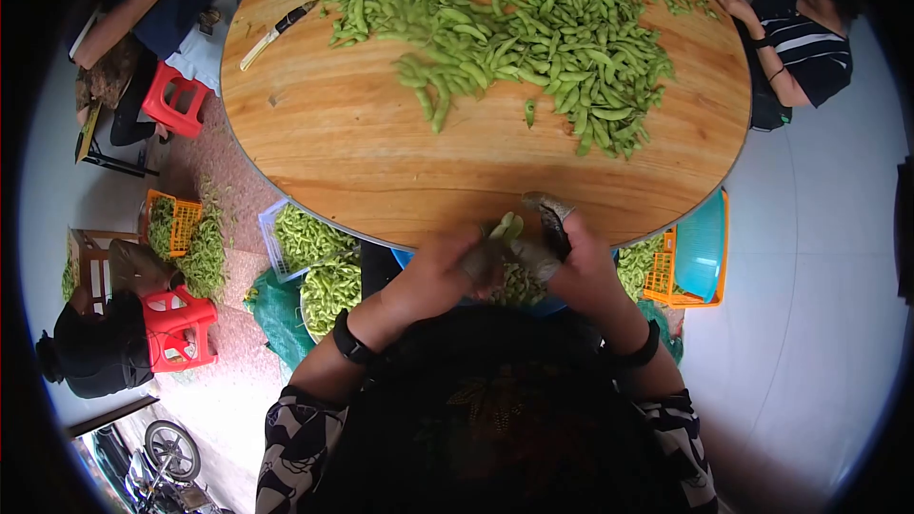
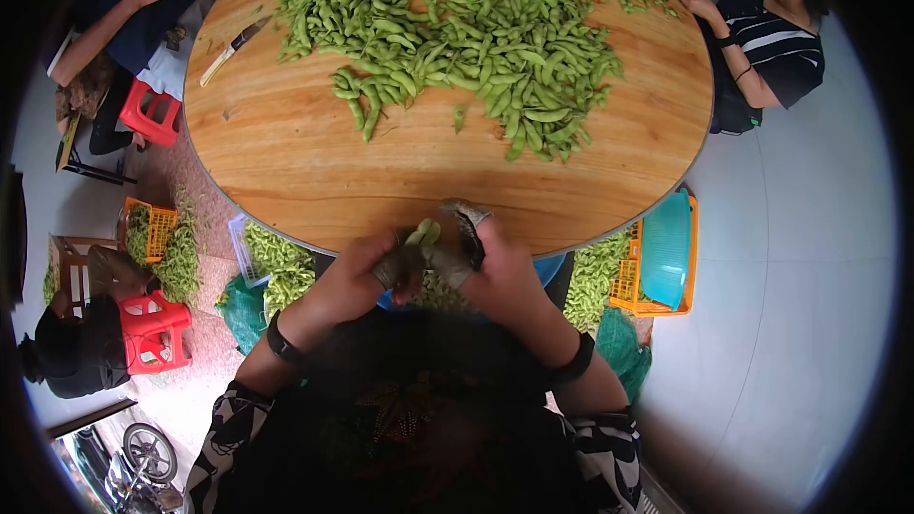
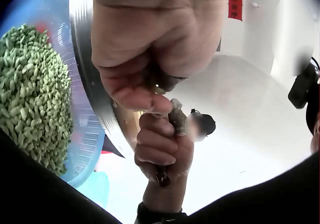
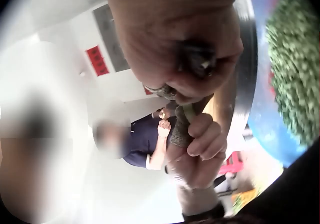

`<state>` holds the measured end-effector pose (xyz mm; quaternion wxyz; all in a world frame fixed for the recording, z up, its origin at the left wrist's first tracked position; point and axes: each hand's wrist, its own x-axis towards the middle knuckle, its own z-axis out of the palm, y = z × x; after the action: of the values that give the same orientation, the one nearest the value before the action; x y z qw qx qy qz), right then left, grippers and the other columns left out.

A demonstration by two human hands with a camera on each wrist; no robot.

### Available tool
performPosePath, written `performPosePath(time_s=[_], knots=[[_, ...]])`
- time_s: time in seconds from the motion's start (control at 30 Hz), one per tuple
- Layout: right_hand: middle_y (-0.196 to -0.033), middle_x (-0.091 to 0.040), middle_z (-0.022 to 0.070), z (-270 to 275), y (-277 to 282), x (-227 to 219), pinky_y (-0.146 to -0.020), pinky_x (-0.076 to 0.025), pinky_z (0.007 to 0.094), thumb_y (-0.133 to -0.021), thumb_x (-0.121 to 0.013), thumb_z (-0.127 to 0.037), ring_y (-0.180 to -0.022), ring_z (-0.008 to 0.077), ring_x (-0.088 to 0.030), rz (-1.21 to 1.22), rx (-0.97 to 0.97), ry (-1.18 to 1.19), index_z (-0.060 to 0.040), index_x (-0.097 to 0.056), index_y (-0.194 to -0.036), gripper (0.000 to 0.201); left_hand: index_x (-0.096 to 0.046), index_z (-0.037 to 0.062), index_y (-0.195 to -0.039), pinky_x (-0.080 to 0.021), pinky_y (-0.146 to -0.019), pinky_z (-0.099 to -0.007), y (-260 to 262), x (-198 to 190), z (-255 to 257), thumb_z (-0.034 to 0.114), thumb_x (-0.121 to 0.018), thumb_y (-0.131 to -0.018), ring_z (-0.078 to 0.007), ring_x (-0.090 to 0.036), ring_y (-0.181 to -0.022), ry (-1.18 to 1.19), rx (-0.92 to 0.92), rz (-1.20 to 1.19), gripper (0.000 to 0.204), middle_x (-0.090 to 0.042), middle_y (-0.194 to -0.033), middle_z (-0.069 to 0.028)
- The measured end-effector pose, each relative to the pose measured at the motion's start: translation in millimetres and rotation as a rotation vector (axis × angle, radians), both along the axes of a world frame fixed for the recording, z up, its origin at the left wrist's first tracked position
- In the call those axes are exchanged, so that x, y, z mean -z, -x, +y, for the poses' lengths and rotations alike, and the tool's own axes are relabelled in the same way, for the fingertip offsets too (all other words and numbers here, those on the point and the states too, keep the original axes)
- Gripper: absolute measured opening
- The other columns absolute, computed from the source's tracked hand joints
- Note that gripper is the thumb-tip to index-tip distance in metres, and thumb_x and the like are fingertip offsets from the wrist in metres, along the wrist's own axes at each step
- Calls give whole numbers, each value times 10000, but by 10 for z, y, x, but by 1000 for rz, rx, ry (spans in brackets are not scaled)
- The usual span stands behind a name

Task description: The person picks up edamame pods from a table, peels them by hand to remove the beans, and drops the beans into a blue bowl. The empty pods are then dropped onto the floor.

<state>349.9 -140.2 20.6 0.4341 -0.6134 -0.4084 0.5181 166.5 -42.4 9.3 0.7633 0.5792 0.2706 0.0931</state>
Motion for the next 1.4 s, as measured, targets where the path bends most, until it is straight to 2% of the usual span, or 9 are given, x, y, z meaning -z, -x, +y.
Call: performPosePath(time_s=[0.03, 0.13, 0.3, 0.6, 0.8, 0.87, 1.2, 1.27, 1.4], knots=[[-909, -614, 113, 2, 12, 31, -597, -496, 310, -822, -661, -159, -692, 221, -618, -454, 13, -275, -67, -510, -1250, 463, -550, 13, -875, -433, -583, -257, -8, 1, -10, -72, -431, -845, -138, -564, -649, -210, 42, -21, 150, -591, -739, -51], [-1018, -604, 183, 66, -30, 130, -731, -525, 367, -753, -690, -178, -881, 328, -635, -698, -137, -386, -49, -514, -1232, 527, -541, 15, -871, -433, -619, -266, -1, -10, -26, -89, -413, -820, -145, -557, -687, -567, 98, -29, 173, -565, -742, -46], [-953, -616, 188, 96, 142, 162, -732, -504, 414, -694, -694, -116, -860, 399, -603, -809, -236, -136, -44, -569, -1113, 443, -522, -18, -947, -469, -634, -356, 102, -76, -72, -75, -531, -727, -295, -590, -741, -588, 163, 90, 228, -575, -808, -158], [-875, -621, 187, 102, 96, 127, -636, -521, 430, -742, -668, -149, -765, 367, -630, -816, -143, -471, -29, -583, -1008, 304, -578, 1, -893, -449, -558, -266, 289, -39, 11, 31, -454, -934, -103, -558, -616, -285, -162, 136, 135, -592, -697, -31], [-902, -660, 149, 77, 221, -48, -671, -525, 378, -790, -694, -109, -756, 335, -651, -899, 87, -523, -21, -625, -1008, 245, -589, 10, -789, -462, -550, -322, 137, -13, -4, -6, -571, -843, -225, -576, -586, -893, -248, 44, 60, -610, -695, -117], [-906, -635, 174, 122, 230, 19, -682, -524, 401, -767, -680, -109, -797, 364, -637, -751, 25, -492, -28, -612, -1049, 302, -613, 27, -833, -472, -584, -399, 119, -59, -16, -2, -630, -766, -382, -592, -688, -957, -100, 30, 75, -584, -717, -174], [-707, -553, -36, 86, 96, 85, -486, -358, 204, -903, -638, -163, -545, 30, -476, 752, 41, 143, -65, -625, -970, 120, -626, 33, -935, -487, -600, -314, 157, 38, -66, -16, -637, -796, -294, -622, -668, -638, -144, -216, 148, -620, -786, -126], [-771, -630, 12, 84, 35, 76, -564, -472, 261, -885, -662, -223, -620, 102, -578, 117, -32, -10, -66, -634, -1013, 204, -627, 36, -952, -470, -574, -276, 315, -33, 27, -20, -602, -829, -184, -608, -635, -552, -233, -86, 137, -619, -766, -78], [-760, -643, 73, 176, -124, 233, -555, -483, 306, -862, -675, -235, -604, 154, -608, -240, -219, -307, -44, -625, -1029, 258, -627, 22, -913, -433, -547, -218, 859, 79, 228, -66, -534, -837, -62, -537, -632, -581, -559, 68, 148, -597, -727, -2]])
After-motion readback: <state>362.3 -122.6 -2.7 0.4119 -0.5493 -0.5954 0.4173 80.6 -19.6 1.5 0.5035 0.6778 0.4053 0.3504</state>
